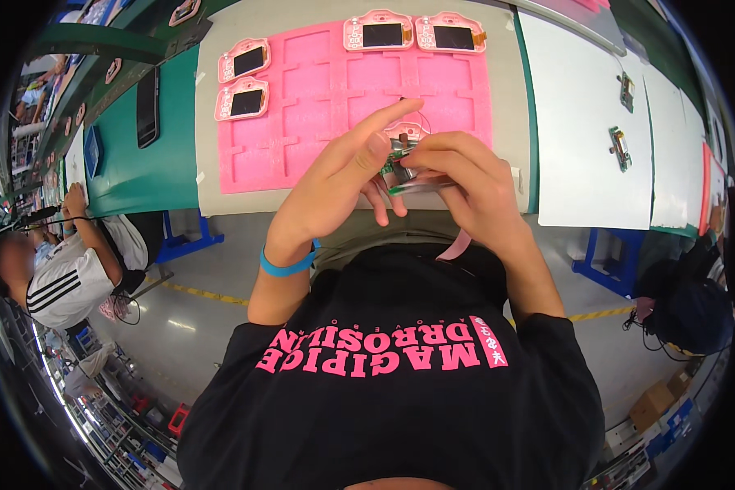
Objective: Assembling internal electronic components and circuit boards into small device housings on a factory assembly line.
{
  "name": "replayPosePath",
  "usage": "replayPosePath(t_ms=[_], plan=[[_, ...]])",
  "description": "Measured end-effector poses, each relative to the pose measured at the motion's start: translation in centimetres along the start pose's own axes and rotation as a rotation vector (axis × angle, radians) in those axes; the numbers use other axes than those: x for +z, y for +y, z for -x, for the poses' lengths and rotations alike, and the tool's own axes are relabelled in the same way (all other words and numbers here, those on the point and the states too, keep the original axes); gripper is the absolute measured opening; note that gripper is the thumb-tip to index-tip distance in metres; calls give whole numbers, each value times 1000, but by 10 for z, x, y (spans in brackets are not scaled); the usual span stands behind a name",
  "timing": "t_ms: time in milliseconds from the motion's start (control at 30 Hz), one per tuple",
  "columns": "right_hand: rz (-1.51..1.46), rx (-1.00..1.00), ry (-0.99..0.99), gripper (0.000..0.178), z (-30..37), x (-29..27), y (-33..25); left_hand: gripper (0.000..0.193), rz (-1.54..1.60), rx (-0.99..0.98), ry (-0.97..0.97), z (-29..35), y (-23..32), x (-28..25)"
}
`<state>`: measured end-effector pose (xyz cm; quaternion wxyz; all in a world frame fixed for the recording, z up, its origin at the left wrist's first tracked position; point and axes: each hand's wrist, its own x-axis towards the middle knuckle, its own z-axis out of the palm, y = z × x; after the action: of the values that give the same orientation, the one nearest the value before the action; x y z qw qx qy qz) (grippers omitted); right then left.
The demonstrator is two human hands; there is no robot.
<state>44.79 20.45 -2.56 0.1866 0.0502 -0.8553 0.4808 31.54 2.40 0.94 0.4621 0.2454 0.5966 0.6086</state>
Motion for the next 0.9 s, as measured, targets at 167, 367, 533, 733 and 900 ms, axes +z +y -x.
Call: replayPosePath(t_ms=[167, 367, 533, 733, 900], plan=[[-7, -15, 0, 43, -7, 3, -4, 73, 11, 23, -9, 4, -4, -5], [-54, 73, 16, 40, -12, 5, -7, 66, -24, -9, 57, 20, -6, -13], [72, 20, 14, 37, -17, 14, -6, 67, -53, 63, 109, 21, -17, -14], [-88, 139, 7, 36, -19, 17, -4, 69, -96, 115, 97, 22, -16, -14], [-95, 178, 70, 35, -23, 10, -15, 63, -78, 100, 168, 35, -14, -29]])
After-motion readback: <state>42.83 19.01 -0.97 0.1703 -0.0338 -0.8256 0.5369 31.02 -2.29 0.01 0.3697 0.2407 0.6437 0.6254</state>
